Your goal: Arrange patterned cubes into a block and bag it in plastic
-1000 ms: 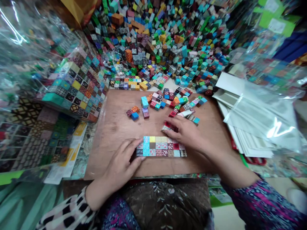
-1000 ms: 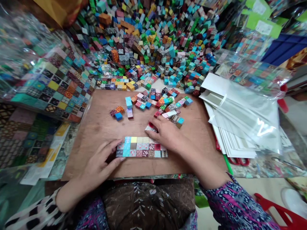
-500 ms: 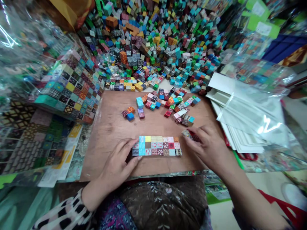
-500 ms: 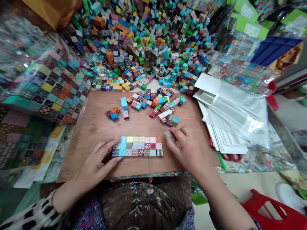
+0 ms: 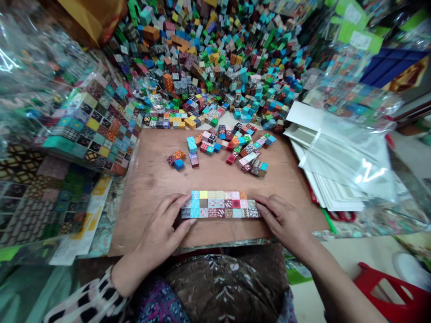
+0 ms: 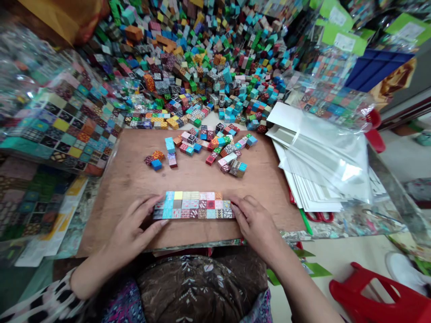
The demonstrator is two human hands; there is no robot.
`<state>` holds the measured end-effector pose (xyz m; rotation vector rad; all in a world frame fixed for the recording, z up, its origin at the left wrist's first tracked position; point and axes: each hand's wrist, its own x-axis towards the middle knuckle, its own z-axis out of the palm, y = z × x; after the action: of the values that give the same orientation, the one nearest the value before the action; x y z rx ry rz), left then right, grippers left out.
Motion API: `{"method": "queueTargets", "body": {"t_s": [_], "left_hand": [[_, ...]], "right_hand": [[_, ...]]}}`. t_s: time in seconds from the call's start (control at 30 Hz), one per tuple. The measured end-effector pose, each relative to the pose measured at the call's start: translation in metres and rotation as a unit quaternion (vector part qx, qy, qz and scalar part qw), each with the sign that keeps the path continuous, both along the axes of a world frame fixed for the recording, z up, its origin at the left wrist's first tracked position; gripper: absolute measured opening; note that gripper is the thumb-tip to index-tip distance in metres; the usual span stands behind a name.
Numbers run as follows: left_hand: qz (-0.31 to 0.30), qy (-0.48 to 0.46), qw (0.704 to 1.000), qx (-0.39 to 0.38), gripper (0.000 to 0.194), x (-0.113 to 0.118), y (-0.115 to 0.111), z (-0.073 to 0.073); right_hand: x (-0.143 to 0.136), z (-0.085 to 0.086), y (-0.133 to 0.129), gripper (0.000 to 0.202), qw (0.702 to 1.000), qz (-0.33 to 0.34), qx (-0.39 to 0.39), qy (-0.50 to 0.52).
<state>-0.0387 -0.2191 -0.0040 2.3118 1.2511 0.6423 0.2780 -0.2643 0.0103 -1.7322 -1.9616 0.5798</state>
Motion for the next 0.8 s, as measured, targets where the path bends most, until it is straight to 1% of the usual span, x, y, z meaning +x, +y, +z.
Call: {"method": "queueTargets", "body": {"t_s": [0.07, 0.13, 0.17, 0.23, 0.3, 0.33, 0.5, 0.63, 0.67, 0.73, 0.8], "left_hand": [[0.0, -0.003, 1.0, -0.001, 0.044, 0.0, 0.0, 0.0], [-0.002, -0.005, 1.0, -0.004, 0.045, 0.0, 0.0, 0.0], [-0.004, -0.005, 1.0, -0.007, 0.045, 0.0, 0.0, 0.0], [-0.003, -0.006, 1.0, -0.009, 0.045, -0.001, 0.001, 0.0], [-0.003, -0.007, 1.0, -0.002, 0.045, -0.002, 0.001, -0.001], [-0.003, -0.006, 1.0, 0.003, 0.045, -0.002, 0.002, -0.001], [-0.009, -0.002, 1.0, 0.009, 0.046, -0.003, 0.001, -0.004], [-0.004, -0.013, 1.0, -0.002, 0.049, -0.004, 0.0, -0.008], [-0.003, -0.015, 1.0, -0.007, 0.049, -0.004, 0.0, -0.009], [0.0, -0.021, 1.0, -0.012, 0.048, -0.004, 0.0, -0.01], [0.004, -0.027, 1.0, -0.011, 0.048, -0.004, 0.001, -0.011]], "right_hand": [[0.001, 0.001, 0.0, 0.033, 1.0, -0.011, -0.002, -0.012], [0.0, 0.002, 0.0, 0.041, 0.999, -0.02, 0.005, -0.036], [-0.002, 0.003, 0.0, 0.05, 0.999, -0.015, 0.009, -0.047], [-0.006, 0.004, 0.001, 0.067, 0.998, 0.015, 0.012, -0.067], [-0.012, 0.003, 0.005, 0.076, 0.996, 0.043, 0.005, -0.084], [-0.014, 0.003, 0.007, 0.075, 0.994, 0.051, -0.001, -0.093], [-0.021, 0.001, 0.015, 0.058, 0.991, 0.066, -0.027, -0.114], [-0.013, 0.012, 0.018, 0.064, 0.99, 0.079, -0.034, -0.111], [-0.008, 0.015, 0.021, 0.064, 0.991, 0.072, -0.037, -0.106], [0.003, 0.02, 0.031, 0.058, 0.994, 0.026, -0.026, -0.105], [0.016, 0.021, 0.046, 0.051, 0.99, -0.037, 0.025, -0.133]]}}
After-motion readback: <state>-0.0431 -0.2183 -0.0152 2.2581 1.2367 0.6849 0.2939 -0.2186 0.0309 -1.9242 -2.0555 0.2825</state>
